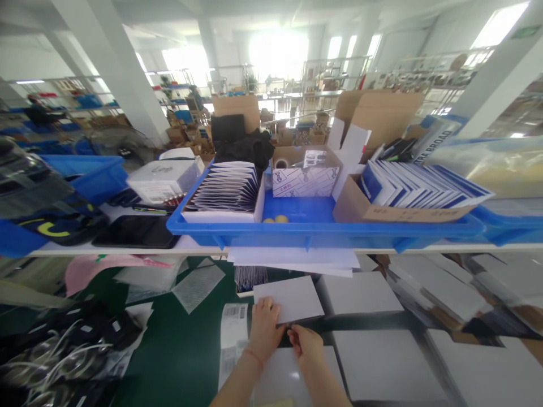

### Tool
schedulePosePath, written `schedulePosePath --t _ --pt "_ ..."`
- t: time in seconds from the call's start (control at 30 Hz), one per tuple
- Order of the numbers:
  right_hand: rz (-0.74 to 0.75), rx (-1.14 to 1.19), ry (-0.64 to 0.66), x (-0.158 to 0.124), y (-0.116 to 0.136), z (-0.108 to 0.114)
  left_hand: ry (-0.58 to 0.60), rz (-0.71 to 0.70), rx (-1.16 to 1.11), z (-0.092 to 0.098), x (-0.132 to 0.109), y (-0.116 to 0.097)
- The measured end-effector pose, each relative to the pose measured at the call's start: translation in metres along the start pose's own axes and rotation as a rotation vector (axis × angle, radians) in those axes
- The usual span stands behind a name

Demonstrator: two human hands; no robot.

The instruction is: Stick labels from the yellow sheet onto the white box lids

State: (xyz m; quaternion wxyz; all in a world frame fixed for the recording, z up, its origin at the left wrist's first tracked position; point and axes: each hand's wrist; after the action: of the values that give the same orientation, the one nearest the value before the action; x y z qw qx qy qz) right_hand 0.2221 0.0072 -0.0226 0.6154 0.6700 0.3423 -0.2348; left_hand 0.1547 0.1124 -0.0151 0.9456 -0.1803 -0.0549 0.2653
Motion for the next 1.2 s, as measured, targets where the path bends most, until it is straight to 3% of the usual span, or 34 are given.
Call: schedulePosePath --t 0.23,0.43,0.63,0.77,0.83,0.97,1.07,1.2 --pt "0.19 0.003 -0.026 -0.007 -0.013 0.002 -0.005 0.011 -0.008 -0.001 0.0 -0.001" --pt "0.222 -0.068 -0.064 -0.005 -0.02 0.002 0.011 0.027 -0.006 0.001 -0.001 -0.003" --pt "0.272 -0.289 -0.045 0.003 -0.021 0.016 0.038 0.03 0.007 0.001 -0.001 -0.003" --pt "0.514 -0.57 -0.006 0.007 0.001 0.029 0.032 0.039 0.013 0.0 -0.001 -0.003" --pt "0.705 -0.735 0.078 0.008 0.02 0.034 0.026 0.042 0.004 0.0 -0.002 -0.004" --pt "1.028 -1.044 0.4 0.008 0.058 0.03 0.024 0.036 -0.022 0.001 -0.003 -0.005" --pt "1.131 -1.261 0.587 0.01 0.074 0.019 0.037 0.04 -0.036 0.002 -0.003 -0.005" --pt "1.189 -1.491 0.704 0.013 0.076 0.007 0.033 0.044 -0.039 0.0 -0.003 -0.004"
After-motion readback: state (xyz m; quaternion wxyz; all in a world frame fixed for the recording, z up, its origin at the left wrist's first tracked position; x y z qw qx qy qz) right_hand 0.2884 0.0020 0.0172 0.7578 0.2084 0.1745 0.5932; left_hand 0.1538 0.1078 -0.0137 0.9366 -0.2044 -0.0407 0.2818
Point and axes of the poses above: each hand's wrist, its own x-axis towards the middle knuckle, its own z-axis out of the back of the hand, y = z × x, and after that the axes turned 3 degrees about z, right-handed
